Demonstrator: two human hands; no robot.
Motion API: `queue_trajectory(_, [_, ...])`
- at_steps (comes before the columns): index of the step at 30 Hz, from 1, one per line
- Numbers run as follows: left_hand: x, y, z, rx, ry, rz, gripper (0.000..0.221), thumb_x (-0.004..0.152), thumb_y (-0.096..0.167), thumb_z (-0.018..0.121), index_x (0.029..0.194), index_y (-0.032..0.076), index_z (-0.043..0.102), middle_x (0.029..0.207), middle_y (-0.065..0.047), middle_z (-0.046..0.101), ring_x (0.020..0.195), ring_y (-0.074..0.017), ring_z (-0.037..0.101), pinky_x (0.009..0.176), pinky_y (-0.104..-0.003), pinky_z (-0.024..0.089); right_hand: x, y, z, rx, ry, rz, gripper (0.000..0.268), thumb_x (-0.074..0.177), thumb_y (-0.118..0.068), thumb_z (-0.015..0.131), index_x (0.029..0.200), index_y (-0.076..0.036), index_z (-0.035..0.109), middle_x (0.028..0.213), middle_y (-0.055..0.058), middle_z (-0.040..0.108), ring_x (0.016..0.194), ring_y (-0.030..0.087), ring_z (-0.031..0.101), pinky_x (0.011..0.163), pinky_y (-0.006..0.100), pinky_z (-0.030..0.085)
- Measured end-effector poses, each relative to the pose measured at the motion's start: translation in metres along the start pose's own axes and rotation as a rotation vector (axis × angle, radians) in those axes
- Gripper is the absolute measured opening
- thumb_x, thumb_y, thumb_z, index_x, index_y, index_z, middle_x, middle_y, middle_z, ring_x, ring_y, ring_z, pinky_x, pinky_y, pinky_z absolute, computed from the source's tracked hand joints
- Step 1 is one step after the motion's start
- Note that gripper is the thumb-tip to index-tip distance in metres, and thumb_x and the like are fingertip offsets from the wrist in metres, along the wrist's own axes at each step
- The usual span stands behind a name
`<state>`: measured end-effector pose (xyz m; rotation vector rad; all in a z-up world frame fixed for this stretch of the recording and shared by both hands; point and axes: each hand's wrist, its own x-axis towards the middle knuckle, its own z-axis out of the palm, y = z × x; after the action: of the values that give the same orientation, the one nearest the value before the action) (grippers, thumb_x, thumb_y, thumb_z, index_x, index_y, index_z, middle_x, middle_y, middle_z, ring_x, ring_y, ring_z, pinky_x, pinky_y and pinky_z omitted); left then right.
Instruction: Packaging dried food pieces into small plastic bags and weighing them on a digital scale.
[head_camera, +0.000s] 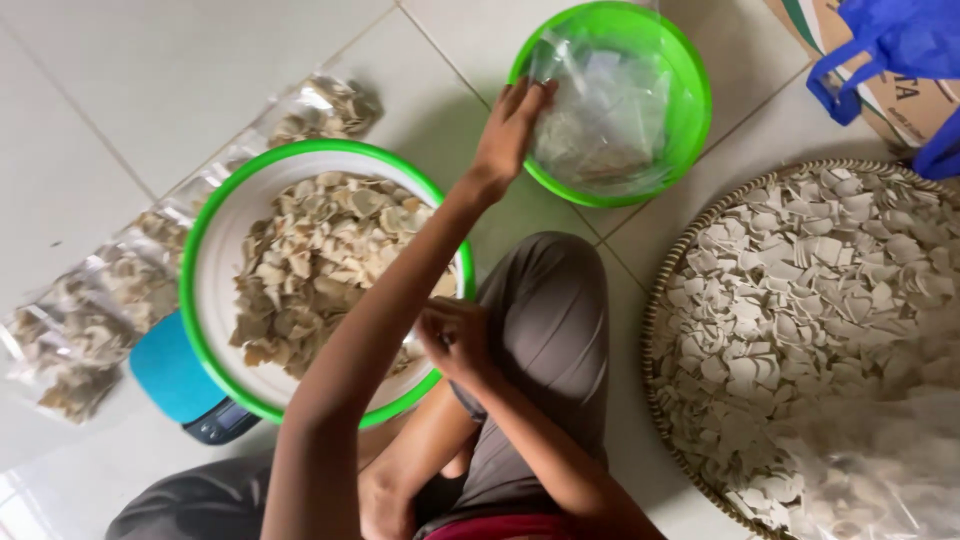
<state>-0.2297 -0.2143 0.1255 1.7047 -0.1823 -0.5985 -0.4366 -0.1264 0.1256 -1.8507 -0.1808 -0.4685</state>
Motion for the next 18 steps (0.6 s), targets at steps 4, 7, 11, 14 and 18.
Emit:
queue_trajectory(4, [0.026, -0.015, 0.022, 0.055, 0.174, 0.410, 0.032, 0.093, 0.041, 0.045, 0.088, 0.021, 0.069, 0.089, 0.003, 0.076, 0.081, -0.0170, 0.071, 0.073, -0.034, 0.050, -0.042, 0.065, 0.028, -0.199, 0.024, -0.010, 0.035, 0.079, -0.004, 0.055, 0.056, -0.010, 0.030, 0.055, 0.008, 0.041, 0.049, 0.025, 0.042, 0.051, 0.043, 0.025])
queue_trajectory(7, [0.028, 0.013, 0.041, -0.030, 0.237, 0.082, 0.033, 0.083, 0.046, 0.066, 0.100, 0.020, 0.077, 0.106, 0.002, 0.083, 0.093, -0.0132, 0.079, 0.081, -0.029, 0.057, -0.089, 0.148, 0.032, -0.611, -0.098, 0.113, 0.029, 0.063, -0.016, 0.064, 0.055, -0.020, 0.037, 0.050, 0.001, 0.051, 0.051, 0.032, 0.050, 0.056, 0.047, 0.038])
queue_trajectory(11, [0.042, 0.019, 0.058, 0.156, 0.412, 0.114, 0.018, 0.069, 0.040, 0.074, 0.083, 0.034, 0.081, 0.084, 0.013, 0.082, 0.079, -0.0110, 0.077, 0.067, -0.033, 0.055, -0.118, 0.180, 0.047, -0.619, -0.018, 0.096, 0.038, 0.069, -0.024, 0.069, 0.082, -0.010, 0.035, 0.079, 0.011, 0.047, 0.078, 0.037, 0.046, 0.076, 0.049, 0.034])
queue_trajectory(14, [0.062, 0.004, 0.064, 0.244, 0.519, 0.111, 0.019, 0.069, 0.027, 0.065, 0.080, 0.034, 0.079, 0.081, 0.009, 0.081, 0.080, -0.0214, 0.077, 0.068, -0.041, 0.056, -0.144, 0.212, 0.057, -0.608, 0.039, 0.093, 0.054, 0.074, -0.029, 0.072, 0.103, -0.003, 0.035, 0.102, 0.018, 0.044, 0.098, 0.041, 0.043, 0.091, 0.050, 0.032])
queue_trajectory(18, [0.089, -0.030, 0.066, 0.061, 0.481, 0.142, 0.028, 0.078, 0.031, 0.068, 0.104, 0.033, 0.080, 0.084, 0.009, 0.085, 0.083, -0.0066, 0.081, 0.075, -0.029, 0.061, -0.187, 0.244, 0.087, -0.563, 0.108, 0.112, 0.079, 0.081, -0.037, 0.077, 0.130, 0.007, 0.033, 0.132, 0.028, 0.041, 0.125, 0.047, 0.039, 0.111, 0.051, 0.028])
